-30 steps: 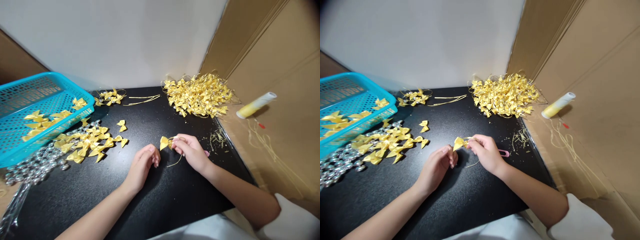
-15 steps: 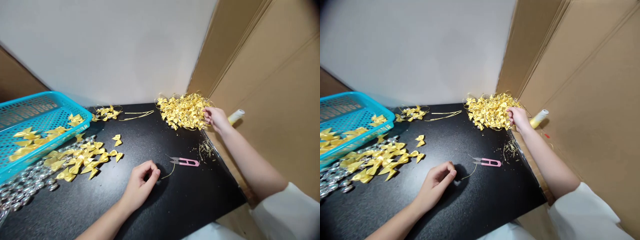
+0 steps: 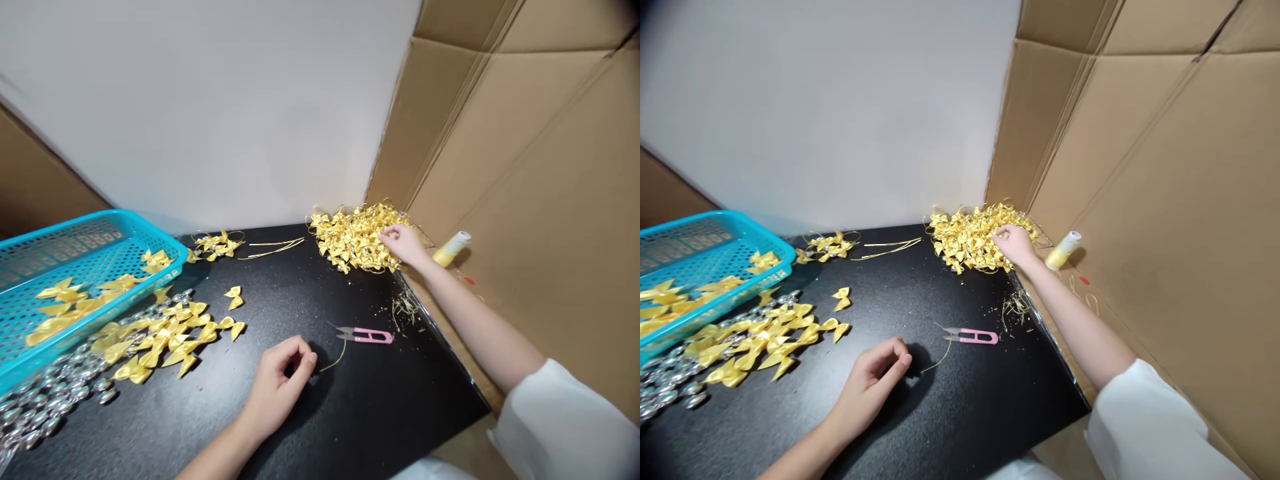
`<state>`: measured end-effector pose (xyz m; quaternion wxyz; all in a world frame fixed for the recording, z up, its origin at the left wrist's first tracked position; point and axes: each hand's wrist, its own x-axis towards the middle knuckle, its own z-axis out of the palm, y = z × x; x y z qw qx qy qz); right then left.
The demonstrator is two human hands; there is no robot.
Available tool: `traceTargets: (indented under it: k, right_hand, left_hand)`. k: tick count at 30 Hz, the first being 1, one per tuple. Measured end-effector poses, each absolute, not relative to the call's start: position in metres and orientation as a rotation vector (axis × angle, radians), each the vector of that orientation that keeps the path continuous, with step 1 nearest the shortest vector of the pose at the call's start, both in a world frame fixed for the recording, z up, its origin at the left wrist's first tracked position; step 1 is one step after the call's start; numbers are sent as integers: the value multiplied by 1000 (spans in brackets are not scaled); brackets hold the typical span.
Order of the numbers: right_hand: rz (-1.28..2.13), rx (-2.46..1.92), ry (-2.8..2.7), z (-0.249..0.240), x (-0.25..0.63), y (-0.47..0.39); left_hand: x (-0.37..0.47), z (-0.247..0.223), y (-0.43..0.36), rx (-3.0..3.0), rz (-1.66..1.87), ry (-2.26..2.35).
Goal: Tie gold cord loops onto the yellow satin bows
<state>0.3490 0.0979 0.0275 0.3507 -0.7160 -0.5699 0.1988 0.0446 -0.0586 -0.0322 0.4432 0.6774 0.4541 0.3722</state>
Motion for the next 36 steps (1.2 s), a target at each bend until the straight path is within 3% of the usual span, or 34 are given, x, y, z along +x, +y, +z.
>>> traceTargets:
  k: [5, 13, 19, 24, 36]
  right_hand:
    - [383, -1822, -1610, 33, 344, 108]
    - [244, -2052, -1482, 84, 396, 109]
    - [362, -2309, -1431, 67, 407, 103]
    - [467, -2278, -1468, 55, 405, 103]
    - [16, -2209, -1742, 48, 403, 82]
  left_hand:
    - [43, -36, -58, 1667, 848, 1167]
    - [41, -42, -58, 1682, 811, 1182]
    - [45, -37, -57, 1702, 806, 1179]
    - [44, -36, -58, 1712, 819, 1180]
    - [43, -37, -59, 1633, 962, 1253]
